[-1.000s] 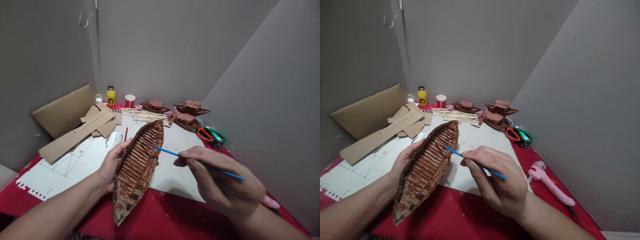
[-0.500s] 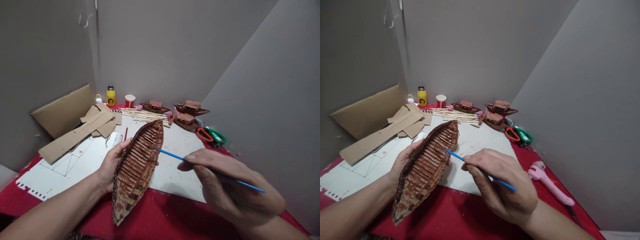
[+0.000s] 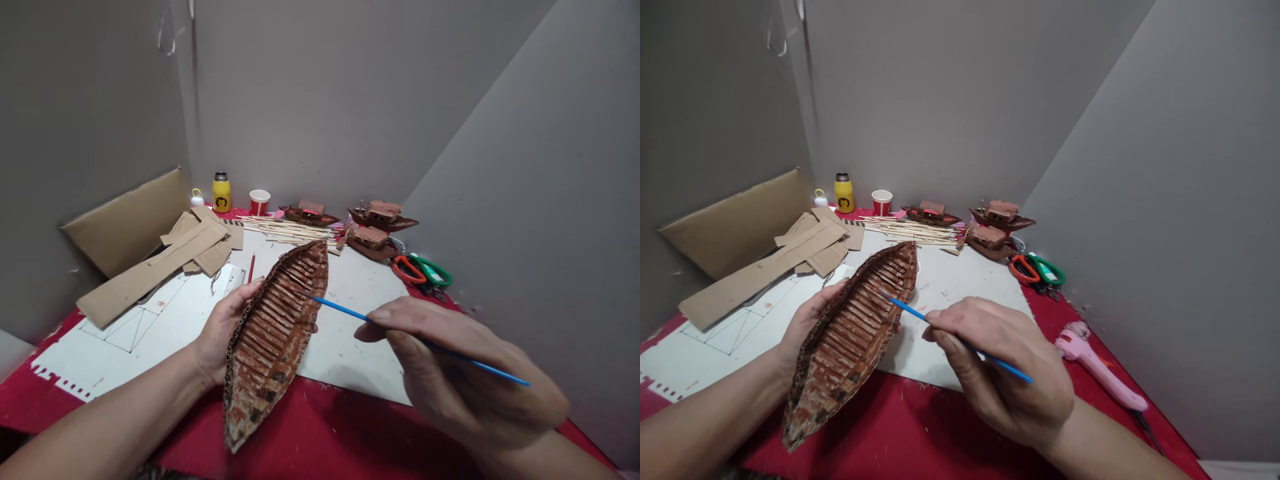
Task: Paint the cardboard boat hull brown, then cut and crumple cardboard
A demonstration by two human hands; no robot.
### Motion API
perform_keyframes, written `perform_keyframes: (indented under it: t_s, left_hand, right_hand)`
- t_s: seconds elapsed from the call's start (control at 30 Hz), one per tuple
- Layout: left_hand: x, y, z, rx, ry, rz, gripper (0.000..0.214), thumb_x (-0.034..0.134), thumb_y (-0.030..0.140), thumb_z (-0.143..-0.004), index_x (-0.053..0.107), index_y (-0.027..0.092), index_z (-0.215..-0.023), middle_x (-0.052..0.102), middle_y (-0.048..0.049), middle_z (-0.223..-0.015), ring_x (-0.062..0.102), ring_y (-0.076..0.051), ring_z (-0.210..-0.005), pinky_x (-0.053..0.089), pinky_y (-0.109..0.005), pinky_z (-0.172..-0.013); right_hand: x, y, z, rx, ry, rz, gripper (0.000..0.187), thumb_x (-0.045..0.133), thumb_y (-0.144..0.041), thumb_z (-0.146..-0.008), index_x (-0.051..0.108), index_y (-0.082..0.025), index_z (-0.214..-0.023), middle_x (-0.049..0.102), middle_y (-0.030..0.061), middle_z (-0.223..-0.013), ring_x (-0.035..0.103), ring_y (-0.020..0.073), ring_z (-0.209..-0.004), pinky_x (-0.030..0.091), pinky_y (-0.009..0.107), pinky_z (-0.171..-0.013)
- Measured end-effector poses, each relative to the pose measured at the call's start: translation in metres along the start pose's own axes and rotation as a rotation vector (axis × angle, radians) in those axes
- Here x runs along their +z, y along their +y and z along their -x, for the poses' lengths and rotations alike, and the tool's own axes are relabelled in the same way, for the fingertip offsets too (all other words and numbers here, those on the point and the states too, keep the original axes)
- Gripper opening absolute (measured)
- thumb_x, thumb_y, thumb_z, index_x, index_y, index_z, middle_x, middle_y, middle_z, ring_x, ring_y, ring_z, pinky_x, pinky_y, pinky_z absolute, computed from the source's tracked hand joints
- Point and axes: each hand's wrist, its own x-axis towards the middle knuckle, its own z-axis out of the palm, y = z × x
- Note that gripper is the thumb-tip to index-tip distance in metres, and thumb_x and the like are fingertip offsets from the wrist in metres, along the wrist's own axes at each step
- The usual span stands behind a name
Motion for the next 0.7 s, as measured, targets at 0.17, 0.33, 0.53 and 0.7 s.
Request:
perform_keyframes:
  t_s: [0.17,0.33,0.53,0.7]
  left_hand:
    - [0.0026,-0.0001,-0.0001,-0.002,0.031,-0.016,0.055,0.033,0.034,-0.100,0.079,0.005,-0.092,0.080,-0.0146,-0.080,0.077,-0.023,-0.075,0.060,-0.031,-0.076]
    - [0.0046,-0.0001,0.0006,0.011,0.027,-0.018,0.056,0.031,0.032,-0.101,0.080,0.008,-0.087,0.080,-0.0137,-0.078,0.076,-0.022,-0.069,0.060,-0.029,-0.070]
    - [0.0047,-0.0008,0.0018,0.017,0.027,-0.035,0.057,0.031,0.032,-0.100,0.080,0.007,-0.090,0.079,-0.0151,-0.078,0.076,-0.023,-0.068,0.059,-0.030,-0.067]
    - [0.0041,-0.0002,0.0022,-0.002,0.019,-0.032,0.055,0.034,0.034,-0.099,0.080,0.006,-0.089,0.079,-0.0159,-0.078,0.076,-0.024,-0.068,0.060,-0.031,-0.069]
  right_hand:
    - [-0.0022,0.0006,-0.0047,-0.014,-0.075,0.062,0.034,0.060,-0.004,-0.088,0.066,-0.022,-0.116,0.076,0.0041,-0.083,0.070,0.0161,-0.068,0.057,0.028,-0.060]
    - [-0.0012,0.0011,-0.0012,-0.004,-0.038,0.030,0.038,0.060,-0.001,-0.087,0.066,-0.023,-0.118,0.075,0.0035,-0.085,0.071,0.0160,-0.072,0.057,0.028,-0.063]
    - [-0.0019,0.0010,-0.0028,-0.013,-0.060,0.042,0.037,0.060,-0.001,-0.086,0.066,-0.023,-0.116,0.077,0.0041,-0.084,0.071,0.0166,-0.069,0.058,0.028,-0.060]
    - [-0.0013,0.0004,-0.0025,0.010,-0.035,0.028,0.036,0.061,-0.002,-0.086,0.067,-0.023,-0.116,0.077,0.0034,-0.083,0.072,0.0165,-0.069,0.057,0.028,-0.061]
